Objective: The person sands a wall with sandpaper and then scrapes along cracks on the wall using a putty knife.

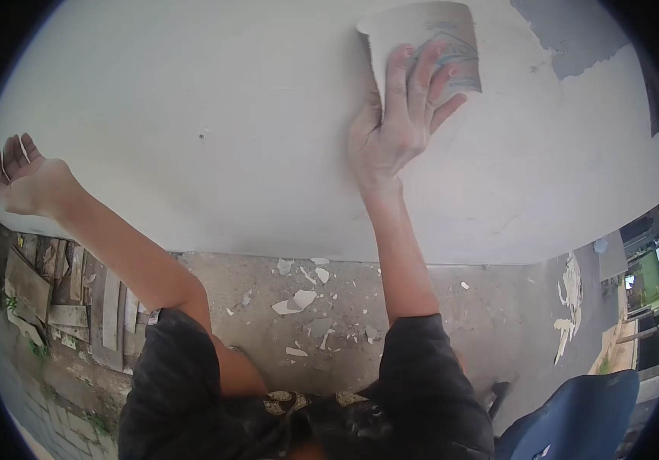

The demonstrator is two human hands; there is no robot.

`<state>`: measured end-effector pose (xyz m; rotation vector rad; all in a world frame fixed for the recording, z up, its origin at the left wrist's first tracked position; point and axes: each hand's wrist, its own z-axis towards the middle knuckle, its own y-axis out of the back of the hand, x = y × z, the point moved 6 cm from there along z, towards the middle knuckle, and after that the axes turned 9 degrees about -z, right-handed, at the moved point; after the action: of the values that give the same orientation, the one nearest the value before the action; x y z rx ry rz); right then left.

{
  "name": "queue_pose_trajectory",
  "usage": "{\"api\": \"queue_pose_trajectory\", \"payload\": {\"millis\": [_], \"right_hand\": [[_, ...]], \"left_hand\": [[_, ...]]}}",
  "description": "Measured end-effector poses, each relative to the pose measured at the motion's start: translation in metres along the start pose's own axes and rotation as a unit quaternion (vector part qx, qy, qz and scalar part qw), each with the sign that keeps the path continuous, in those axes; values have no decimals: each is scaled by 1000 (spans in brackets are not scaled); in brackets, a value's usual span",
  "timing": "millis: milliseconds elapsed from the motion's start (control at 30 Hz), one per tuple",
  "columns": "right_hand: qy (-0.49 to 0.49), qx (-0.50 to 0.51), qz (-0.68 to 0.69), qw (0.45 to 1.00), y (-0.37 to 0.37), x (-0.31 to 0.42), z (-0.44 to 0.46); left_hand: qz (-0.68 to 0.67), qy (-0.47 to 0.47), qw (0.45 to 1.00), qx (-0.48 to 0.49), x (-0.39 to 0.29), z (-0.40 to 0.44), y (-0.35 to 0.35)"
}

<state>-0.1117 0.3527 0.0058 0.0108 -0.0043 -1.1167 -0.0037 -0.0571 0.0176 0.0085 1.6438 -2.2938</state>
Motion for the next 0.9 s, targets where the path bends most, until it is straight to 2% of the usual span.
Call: {"api": "queue_pose_trajectory", "payload": {"millis": [33, 67, 100, 200, 233, 300, 333, 400, 467, 500, 533, 600, 633, 700, 767, 800, 833, 867, 900], "right_hand": [[50, 90, 60, 993, -14, 46, -35], [142, 177, 77, 971, -27, 84, -71], [247, 217, 29, 944, -28, 112, -88], [338, 152, -26, 928, -16, 78, -64], [296, 132, -67, 944, -4, 46, -38], [129, 66, -117, 983, 29, -42, 11], [69, -25, -112, 991, 47, -86, 28], [-220, -9, -105, 970, 77, -164, 32], [-242, -83, -109, 961, 72, -155, 14], [-188, -123, -53, 973, 52, -103, 6], [-125, -54, -22, 990, 30, -63, -14], [49, 141, 37, 988, 3, 11, -78], [155, 279, 34, 947, -4, 35, -108], [342, 180, -8, 922, -2, 17, -130], [350, 116, -89, 925, 18, -33, -91], [281, 116, -129, 944, 38, -72, -63], [166, 102, -147, 970, 56, -117, -37], [33, 28, -148, 988, 78, -164, -7], [-88, -45, -174, 980, 102, -211, 12]], "left_hand": [[1, 5, 1000, 11, -2, -7, -7], [3, 13, 1000, 19, -3, -15, -13], [8, 9, 999, 37, -7, -22, -19], [34, -11, 996, 79, -14, -31, -32], [50, -19, 995, 88, -14, -32, -33], [65, -33, 994, 86, -14, -27, -29], [66, -35, 994, 78, -11, -18, -22], [66, -30, 995, 66, -5, -14, -14], [55, -27, 997, 53, -7, -21, -15], [51, -5, 998, 41, 1, -29, -18], [60, 1, 996, 63, 2, -40, -28], [76, 12, 991, 109, 0, -67, -51], [103, 5, 983, 154, -2, -78, -61], [150, -19, 960, 237, -8, -104, -79], [139, 22, 954, 266, -9, -123, -90], [147, 48, 946, 285, -8, -133, -91], [156, -17, 935, 319, -10, -140, -97], [165, -80, 919, 349, -10, -148, -101], [180, -138, 896, 381, -11, -159, -105]]}}
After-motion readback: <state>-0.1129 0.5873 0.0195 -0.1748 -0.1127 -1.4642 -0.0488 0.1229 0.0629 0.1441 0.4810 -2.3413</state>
